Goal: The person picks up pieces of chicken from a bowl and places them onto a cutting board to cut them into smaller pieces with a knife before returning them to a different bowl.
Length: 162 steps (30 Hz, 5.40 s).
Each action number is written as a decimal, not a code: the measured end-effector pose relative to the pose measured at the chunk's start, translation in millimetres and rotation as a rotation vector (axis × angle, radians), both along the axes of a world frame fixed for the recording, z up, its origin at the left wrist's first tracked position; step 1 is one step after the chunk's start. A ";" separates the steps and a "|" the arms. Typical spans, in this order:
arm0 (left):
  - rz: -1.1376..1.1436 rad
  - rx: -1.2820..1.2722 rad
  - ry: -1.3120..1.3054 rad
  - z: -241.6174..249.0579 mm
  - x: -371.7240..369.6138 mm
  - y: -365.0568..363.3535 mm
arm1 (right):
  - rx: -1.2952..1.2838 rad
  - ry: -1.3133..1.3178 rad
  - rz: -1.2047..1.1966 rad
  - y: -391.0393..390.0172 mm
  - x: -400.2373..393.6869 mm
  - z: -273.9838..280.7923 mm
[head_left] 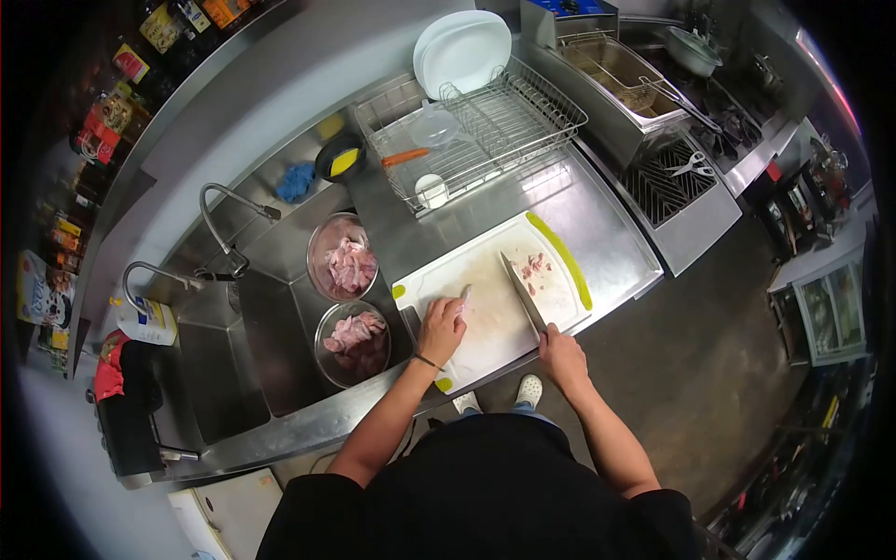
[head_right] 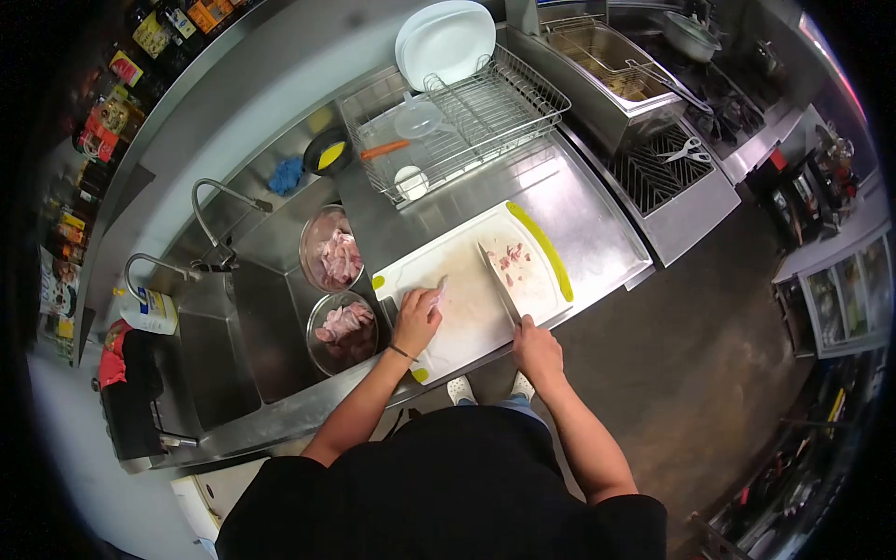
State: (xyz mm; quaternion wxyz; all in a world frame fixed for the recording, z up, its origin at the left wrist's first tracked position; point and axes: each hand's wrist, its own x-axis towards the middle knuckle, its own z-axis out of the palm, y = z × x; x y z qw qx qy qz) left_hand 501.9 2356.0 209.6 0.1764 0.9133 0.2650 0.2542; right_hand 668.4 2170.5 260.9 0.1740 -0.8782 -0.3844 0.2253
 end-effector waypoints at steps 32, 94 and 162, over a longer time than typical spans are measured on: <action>0.342 -0.206 -0.225 -5.5 -4.8 -45.7 | 0.114 -0.036 0.283 -18.8 -40.5 33.8; 0.216 0.066 0.135 -12.0 40.0 -6.6 | -0.076 0.062 0.215 45.3 -40.2 6.0; 0.041 -0.062 -0.022 -7.7 18.2 -6.6 | -0.024 0.043 0.229 28.0 -20.0 -3.5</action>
